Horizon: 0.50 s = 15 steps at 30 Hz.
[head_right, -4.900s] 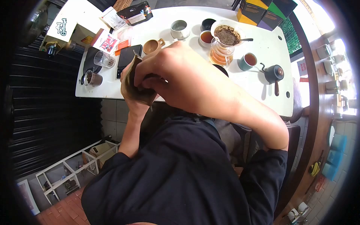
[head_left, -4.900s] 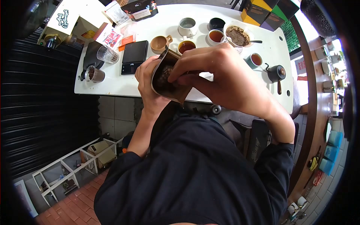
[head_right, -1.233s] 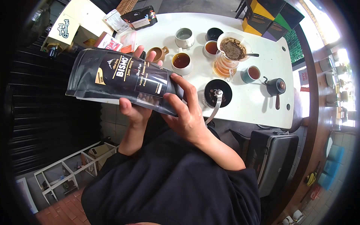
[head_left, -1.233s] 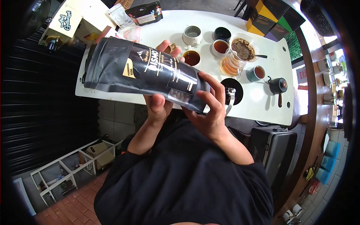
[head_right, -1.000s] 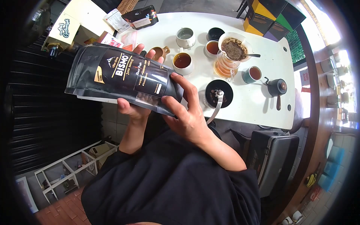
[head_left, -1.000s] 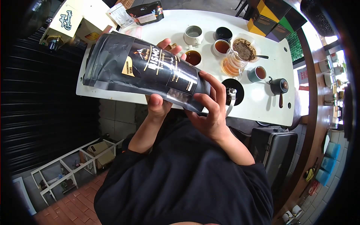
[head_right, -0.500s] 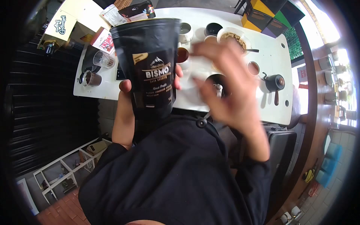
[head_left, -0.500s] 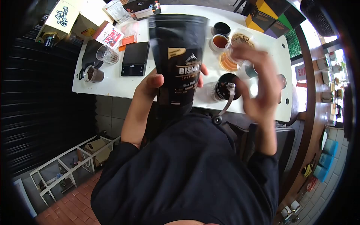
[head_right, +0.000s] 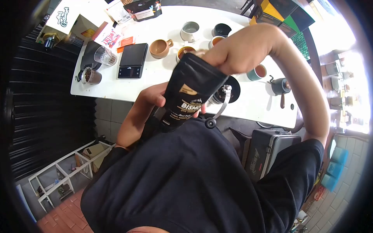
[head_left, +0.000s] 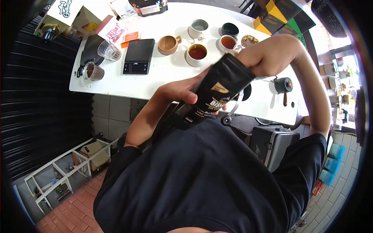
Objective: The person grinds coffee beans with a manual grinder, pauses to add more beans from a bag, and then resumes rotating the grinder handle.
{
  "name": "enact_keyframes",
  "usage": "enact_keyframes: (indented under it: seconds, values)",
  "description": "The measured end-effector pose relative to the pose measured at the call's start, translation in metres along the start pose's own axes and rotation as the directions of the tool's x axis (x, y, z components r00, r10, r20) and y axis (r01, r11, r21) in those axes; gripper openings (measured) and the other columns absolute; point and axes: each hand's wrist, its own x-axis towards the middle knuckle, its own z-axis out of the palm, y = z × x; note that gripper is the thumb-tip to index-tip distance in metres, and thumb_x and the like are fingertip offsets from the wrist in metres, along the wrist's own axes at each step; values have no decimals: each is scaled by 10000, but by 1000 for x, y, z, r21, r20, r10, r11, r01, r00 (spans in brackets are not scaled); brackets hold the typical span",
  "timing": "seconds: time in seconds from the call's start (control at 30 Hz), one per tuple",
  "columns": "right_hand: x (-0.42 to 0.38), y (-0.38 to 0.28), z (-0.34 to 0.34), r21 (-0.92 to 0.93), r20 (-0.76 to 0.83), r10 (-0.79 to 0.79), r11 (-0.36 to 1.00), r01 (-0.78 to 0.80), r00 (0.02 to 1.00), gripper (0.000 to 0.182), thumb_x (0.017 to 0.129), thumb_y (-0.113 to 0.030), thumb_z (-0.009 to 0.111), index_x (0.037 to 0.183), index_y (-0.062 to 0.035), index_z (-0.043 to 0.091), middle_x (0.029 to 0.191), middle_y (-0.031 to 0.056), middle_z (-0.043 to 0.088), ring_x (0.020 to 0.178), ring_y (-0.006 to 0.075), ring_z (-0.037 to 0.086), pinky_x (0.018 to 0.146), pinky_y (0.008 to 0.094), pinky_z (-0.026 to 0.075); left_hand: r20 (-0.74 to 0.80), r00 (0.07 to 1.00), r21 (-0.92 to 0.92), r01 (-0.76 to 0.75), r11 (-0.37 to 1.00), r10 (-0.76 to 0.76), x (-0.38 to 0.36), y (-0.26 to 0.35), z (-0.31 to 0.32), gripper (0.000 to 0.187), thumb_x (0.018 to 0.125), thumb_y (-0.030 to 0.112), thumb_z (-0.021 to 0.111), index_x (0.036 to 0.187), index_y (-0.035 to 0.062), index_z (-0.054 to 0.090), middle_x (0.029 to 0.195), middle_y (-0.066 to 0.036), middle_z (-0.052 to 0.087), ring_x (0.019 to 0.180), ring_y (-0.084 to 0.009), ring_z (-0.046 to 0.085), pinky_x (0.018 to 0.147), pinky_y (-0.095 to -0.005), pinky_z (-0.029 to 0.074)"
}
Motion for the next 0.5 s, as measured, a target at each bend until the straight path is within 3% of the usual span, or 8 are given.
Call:
enact_keyframes:
  seconds: [0.03, 0.07, 0.13, 0.2, 0.27, 0.3, 0.37, 0.5]
  values:
    - [6, -5, 5, 59, 46, 102, 993, -105, 994, 225, 848, 52, 527, 1047, 85, 625, 1047, 244, 675, 956, 320, 628, 906, 397, 493, 21, 999, -1, 32, 999, -32, -2, -5, -1, 1311, 700, 580, 886, 1599, 97, 63, 1248, -260, 624, 1084, -294, 682, 929, -421, 560]
    - [11, -7, 7, 60, 52, 108, 992, -111, 993, 225, 848, 52, 527, 1047, 85, 625, 1047, 244, 675, 956, 320, 628, 906, 397, 493, 43, 997, -2, 65, 998, -65, -2, -10, -4, 1335, 689, 572, 899, 1603, 94, 51, 1249, -259, 623, 1094, -295, 679, 928, -424, 559]
    - [20, -11, 12, -6, 196, 141, 990, -143, 970, 387, 834, -22, 511, 1197, 3, 644, 1007, 180, 702, 935, 235, 657, 858, 350, 504, 81, 993, -16, 84, 996, -83, -3, -18, -5, 1378, 678, 551, 914, 1609, 93, 7, 1249, -254, 623, 1111, -296, 674, 940, -420, 554]
    - [26, -17, 13, 21, 213, 62, 997, -68, 975, 372, 800, -9, 533, 1152, 21, 649, 1010, 186, 693, 954, 255, 648, 877, 364, 502, 75, 993, -36, 93, 995, -91, -5, -25, -2, 1132, 655, 585, 921, 1445, -61, 431, 1311, -266, 602, 1144, -276, 659, 962, -385, 544]
    - [32, -12, 19, 55, 193, -1, 998, -10, 981, 190, 749, 40, 551, 926, 90, 600, 861, 259, 654, 810, 325, 615, 750, 411, 502, 86, 993, -39, 82, 996, -78, -6, -28, -5, 1122, 669, 605, 903, 1443, -60, 435, 1312, -269, 601, 1125, -283, 669, 956, -386, 548]
    - [34, -15, 19, 59, 195, 1, 998, -13, 981, 190, 749, 40, 551, 926, 90, 600, 861, 259, 654, 810, 325, 615, 750, 411, 502, 73, 995, -49, 75, 996, -72, -6, -29, -5, 1128, 676, 617, 891, 1448, -61, 426, 1313, -272, 600, 1121, -285, 672, 953, -391, 550]
    - [36, -25, 16, -27, 213, 210, 977, -209, 954, 183, 734, 22, 555, 896, 87, 611, 838, 256, 662, 768, 333, 621, 702, 421, 500, 60, 996, -60, 64, 996, -60, -6, -31, -7, 1134, 683, 630, 879, 1454, -62, 417, 1314, -276, 599, 1116, -288, 676, 951, -396, 552]
    - [32, -22, 19, -26, 189, 199, 980, -198, 962, 179, 733, 11, 569, 889, 80, 623, 810, 244, 671, 735, 336, 625, 674, 422, 497, 49, 998, -101, 31, 994, -26, -6, -39, -9, 1141, 709, 653, 842, 1471, -66, 390, 1318, -286, 595, 1127, -311, 673, 954, -411, 552]
